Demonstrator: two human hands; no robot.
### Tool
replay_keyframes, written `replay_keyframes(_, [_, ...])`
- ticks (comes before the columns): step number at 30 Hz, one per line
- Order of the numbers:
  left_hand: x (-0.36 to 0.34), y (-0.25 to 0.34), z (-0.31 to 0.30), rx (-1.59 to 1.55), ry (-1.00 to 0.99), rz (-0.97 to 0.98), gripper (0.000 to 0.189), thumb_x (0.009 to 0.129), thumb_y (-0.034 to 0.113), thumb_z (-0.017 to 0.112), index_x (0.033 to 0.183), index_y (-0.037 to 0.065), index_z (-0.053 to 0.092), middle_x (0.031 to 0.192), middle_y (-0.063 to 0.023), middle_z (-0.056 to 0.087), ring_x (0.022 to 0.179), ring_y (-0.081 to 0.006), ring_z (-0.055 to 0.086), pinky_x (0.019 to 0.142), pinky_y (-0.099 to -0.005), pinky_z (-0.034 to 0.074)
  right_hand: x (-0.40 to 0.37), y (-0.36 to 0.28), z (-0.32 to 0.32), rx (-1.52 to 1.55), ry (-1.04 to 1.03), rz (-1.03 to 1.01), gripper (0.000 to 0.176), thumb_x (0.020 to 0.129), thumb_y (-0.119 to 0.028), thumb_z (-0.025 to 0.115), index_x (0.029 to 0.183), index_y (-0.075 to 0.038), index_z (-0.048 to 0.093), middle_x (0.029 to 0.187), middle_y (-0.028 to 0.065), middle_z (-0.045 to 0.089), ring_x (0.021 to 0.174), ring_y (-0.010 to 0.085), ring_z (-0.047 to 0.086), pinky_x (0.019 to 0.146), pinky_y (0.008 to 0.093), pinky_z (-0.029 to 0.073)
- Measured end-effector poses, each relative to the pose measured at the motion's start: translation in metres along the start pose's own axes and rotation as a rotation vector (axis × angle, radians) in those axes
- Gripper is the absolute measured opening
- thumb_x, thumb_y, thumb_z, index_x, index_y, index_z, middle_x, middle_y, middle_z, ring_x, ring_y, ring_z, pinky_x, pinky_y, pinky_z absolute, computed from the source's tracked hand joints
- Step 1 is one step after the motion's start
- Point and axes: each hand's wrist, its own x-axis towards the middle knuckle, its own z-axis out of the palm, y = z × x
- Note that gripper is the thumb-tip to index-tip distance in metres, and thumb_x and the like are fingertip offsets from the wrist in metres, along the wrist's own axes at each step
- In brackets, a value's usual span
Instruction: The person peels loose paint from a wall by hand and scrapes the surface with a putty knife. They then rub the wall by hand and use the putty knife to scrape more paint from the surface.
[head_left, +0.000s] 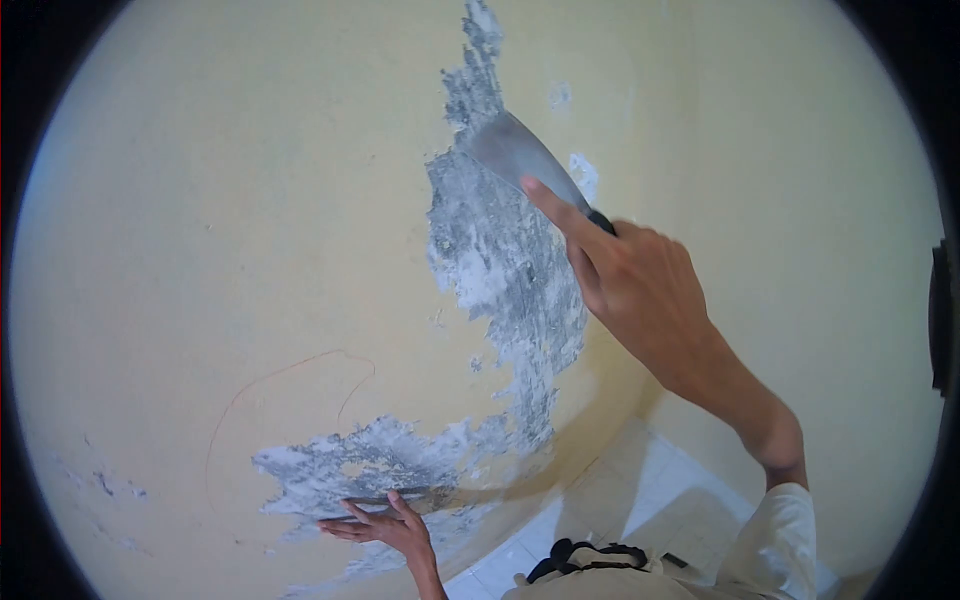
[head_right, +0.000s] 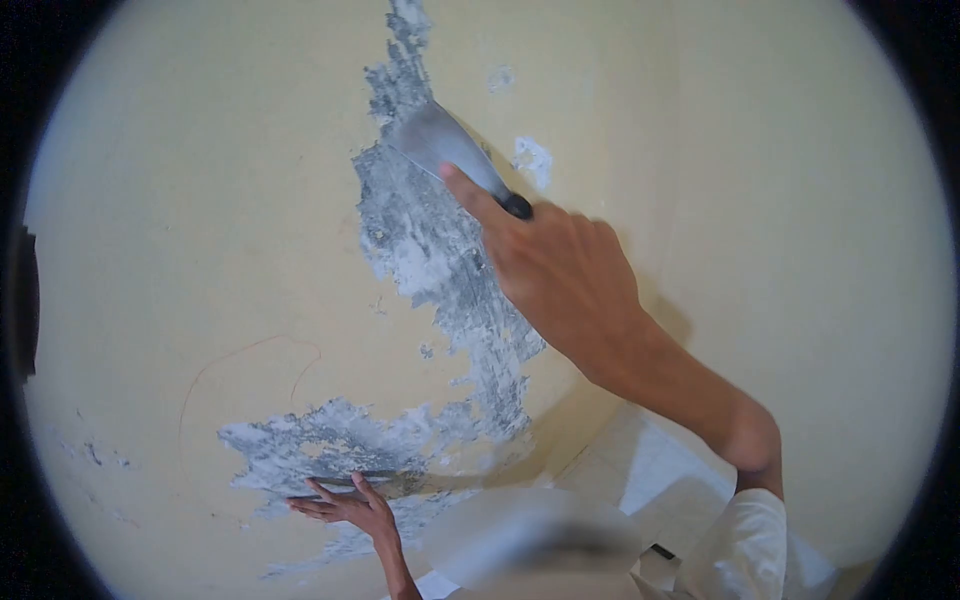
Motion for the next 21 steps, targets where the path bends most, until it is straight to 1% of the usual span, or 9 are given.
replay_keyframes(2, [0.003, 0.007, -0.004, 0.020, -0.059, 0.043, 0.091, 0.092, 0.056, 0.056, 0.157, 0.013, 0.009, 0.156, -0.0300, -0.019, 0.144, -0.0490, -0.013, 0.108, -0.0700, 0.006, 0.011, -0.005, -0.008, 0.035, -0.013, 0.006, 0.057, 0.093, -0.008, 0.057, 0.145, -0.026, 0.044, 0.059, 0.0103, 0.056, 0.050, 0.0258, 0.057, 0.048, 0.0406, 0.046])
replay_keyframes(3, [0.001, 0.005, -0.002, -0.018, -0.080, 0.003, 0.105, 0.084, 0.062, 0.065, 0.157, 0.013, 0.008, 0.155, -0.0305, -0.018, 0.144, -0.0491, -0.014, 0.108, -0.0708, 0.007, 0.008, -0.006, -0.010, 0.081, -0.043, 0.051, 0.057, 0.093, -0.009, 0.057, 0.145, -0.026, 0.044, 0.059, 0.0105, 0.057, 0.050, 0.0259, 0.058, 0.047, 0.0406, 0.047])
replay_keyframes(4, [0.002, 0.003, -0.007, -0.003, -0.082, 0.005, 0.105, 0.084, 0.062, 0.065, 0.157, 0.013, 0.008, 0.155, -0.0305, -0.018, 0.144, -0.0491, -0.014, 0.108, -0.0708, 0.007, 0.004, -0.006, -0.009, 0.095, -0.050, 0.052, 0.057, 0.093, -0.009, 0.057, 0.145, -0.026, 0.044, 0.059, 0.0105, 0.057, 0.050, 0.0259, 0.058, 0.047, 0.0406, 0.047])
replay_keyframes(7, [0.004, 0.007, -0.003, -0.014, -0.070, 0.013, 0.119, 0.073, 0.069, 0.072, 0.157, 0.014, 0.007, 0.155, -0.0307, -0.020, 0.144, -0.0490, -0.016, 0.107, -0.0719, 0.008, -0.003, -0.003, -0.007, -0.036, -0.061, 0.029, 0.057, 0.093, -0.009, 0.058, 0.146, -0.025, 0.044, 0.059, 0.0111, 0.057, 0.050, 0.0263, 0.058, 0.047, 0.0409, 0.046])
replay_keyframes(10, [0.003, 0.007, 0.000, 0.019, -0.046, 0.026, 0.121, 0.071, 0.071, 0.071, 0.157, 0.015, 0.007, 0.155, -0.0311, -0.019, 0.144, -0.0487, -0.016, 0.108, -0.0715, 0.007, -0.005, -0.001, -0.012, 0.033, -0.156, 0.065, 0.058, 0.092, -0.009, 0.058, 0.146, -0.025, 0.044, 0.059, 0.0118, 0.057, 0.050, 0.0270, 0.058, 0.047, 0.0405, 0.047])
replay_keyframes(13, [0.001, 0.005, 0.002, 0.039, -0.072, -0.012, 0.123, 0.070, 0.073, 0.070, 0.157, 0.015, 0.006, 0.155, -0.0309, -0.019, 0.144, -0.0487, -0.016, 0.108, -0.0712, 0.006, 0.006, -0.006, -0.015, 0.002, -0.056, 0.061, 0.057, 0.093, -0.010, 0.058, 0.146, -0.026, 0.044, 0.059, 0.0120, 0.057, 0.051, 0.0274, 0.059, 0.048, 0.0402, 0.048])
replay_keyframes(16, [-0.001, 0.002, 0.004, 0.046, -0.063, -0.004, 0.124, 0.069, 0.075, 0.069, 0.157, 0.016, 0.004, 0.156, -0.0297, -0.019, 0.144, -0.0484, -0.015, 0.108, -0.0715, 0.006, -0.004, -0.003, -0.008, 0.007, -0.169, 0.024, 0.057, 0.093, -0.012, 0.058, 0.146, -0.027, 0.043, 0.061, 0.0122, 0.058, 0.053, 0.0278, 0.061, 0.050, 0.0397, 0.050])
replay_keyframes(18, [-0.001, 0.006, 0.003, 0.034, -0.061, -0.008, 0.124, 0.069, 0.075, 0.070, 0.157, 0.018, 0.003, 0.156, -0.0288, -0.019, 0.145, -0.0483, -0.015, 0.108, -0.0724, 0.006, 0.003, -0.005, -0.009, -0.007, -0.080, 0.055, 0.056, 0.093, -0.013, 0.058, 0.146, -0.026, 0.044, 0.059, 0.0114, 0.058, 0.052, 0.0273, 0.060, 0.051, 0.0395, 0.050])
replay_keyframes(21, [0.001, 0.005, 0.008, 0.041, -0.038, -0.049, 0.124, 0.067, 0.074, 0.071, 0.157, 0.021, 0.004, 0.156, -0.0285, -0.020, 0.145, -0.0480, -0.014, 0.108, -0.0723, 0.006, 0.006, -0.007, -0.008, -0.069, -0.066, 0.065, 0.058, 0.093, -0.012, 0.059, 0.146, -0.027, 0.043, 0.058, 0.0104, 0.058, 0.051, 0.0264, 0.059, 0.051, 0.0393, 0.049])
